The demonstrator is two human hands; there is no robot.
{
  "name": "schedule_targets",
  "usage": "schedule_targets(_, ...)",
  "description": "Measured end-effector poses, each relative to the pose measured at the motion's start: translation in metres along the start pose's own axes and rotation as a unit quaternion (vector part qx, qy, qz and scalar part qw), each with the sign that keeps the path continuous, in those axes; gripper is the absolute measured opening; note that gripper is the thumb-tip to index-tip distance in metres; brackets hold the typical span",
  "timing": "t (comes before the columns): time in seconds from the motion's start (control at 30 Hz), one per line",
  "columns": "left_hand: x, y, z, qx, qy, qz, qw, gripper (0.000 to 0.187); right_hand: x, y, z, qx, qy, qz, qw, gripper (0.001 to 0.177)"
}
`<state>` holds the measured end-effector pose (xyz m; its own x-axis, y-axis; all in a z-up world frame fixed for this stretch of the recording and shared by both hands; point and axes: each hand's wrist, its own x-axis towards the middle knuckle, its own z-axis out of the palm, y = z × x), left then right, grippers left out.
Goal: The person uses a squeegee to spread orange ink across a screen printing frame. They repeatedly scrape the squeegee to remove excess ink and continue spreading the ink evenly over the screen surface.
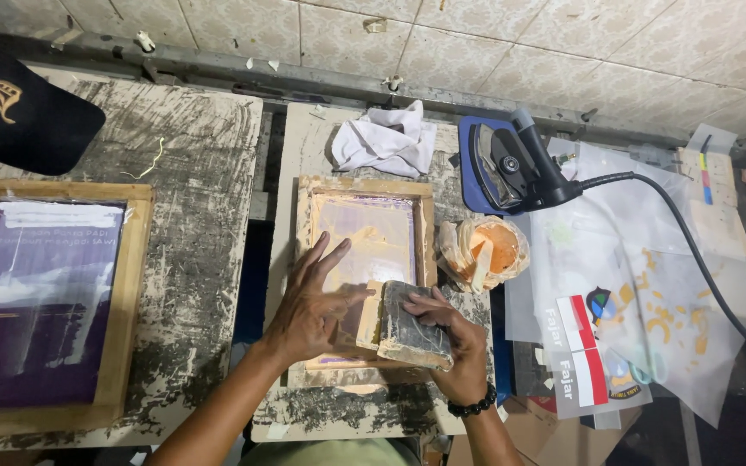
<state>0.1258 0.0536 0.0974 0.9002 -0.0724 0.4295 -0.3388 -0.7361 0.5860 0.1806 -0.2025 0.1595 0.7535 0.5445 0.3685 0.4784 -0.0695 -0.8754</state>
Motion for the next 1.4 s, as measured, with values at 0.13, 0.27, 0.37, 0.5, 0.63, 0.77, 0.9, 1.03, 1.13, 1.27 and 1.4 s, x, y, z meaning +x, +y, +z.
schedule_targets(0.13,0.015,-0.007,-0.002,0.009,-0.019,0.005,1.0,0.061,0.005,-0.004,0.001,-0.011,0.013,-0.003,1.0,0.035)
schedule_targets(0.27,0.027,-0.014,-0.001,0.018,-0.077,-0.008,0.997,0.06,0.009,-0.01,0.0,-0.002,0.008,-0.018,1.0,0.028)
schedule_targets(0.37,0.04,-0.016,-0.005,0.041,-0.147,-0.034,0.988,0.053,0.015,-0.017,0.001,0.007,0.033,-0.004,0.999,0.023)
schedule_targets(0.5,0.038,-0.031,-0.003,0.062,-0.117,-0.037,0.99,0.045,0.016,-0.018,-0.006,0.021,0.092,0.052,0.994,0.027)
schedule_targets(0.63,0.031,-0.025,-0.009,0.059,-0.091,-0.097,0.989,0.065,0.006,-0.008,-0.009,0.083,0.134,0.122,0.98,0.032)
schedule_targets(0.77,0.021,-0.015,-0.01,-0.004,-0.021,-0.133,0.991,0.07,-0.007,0.013,-0.007,0.116,0.247,0.214,0.938,0.039)
schedule_targets(0.9,0.008,-0.007,-0.001,-0.121,0.016,-0.206,0.971,0.067,-0.014,0.017,-0.005,0.168,0.264,0.264,0.913,0.047)
schedule_targets(1.03,-0.003,-0.013,0.022,-0.276,0.086,-0.222,0.931,0.057,-0.012,0.016,0.0,0.171,0.286,0.269,0.904,0.051)
schedule_targets(1.13,-0.005,-0.015,0.025,-0.312,0.063,-0.283,0.905,0.06,-0.009,0.005,0.001,0.125,0.28,0.275,0.911,0.044)
schedule_targets(1.27,-0.002,-0.012,0.02,-0.289,0.064,-0.316,0.902,0.059,-0.005,-0.002,0.0,0.087,0.292,0.283,0.909,0.043)
schedule_targets(1.4,0.013,-0.004,0.014,-0.207,-0.057,-0.428,0.878,0.022,-0.002,-0.013,0.0,0.108,0.313,0.298,0.895,0.053)
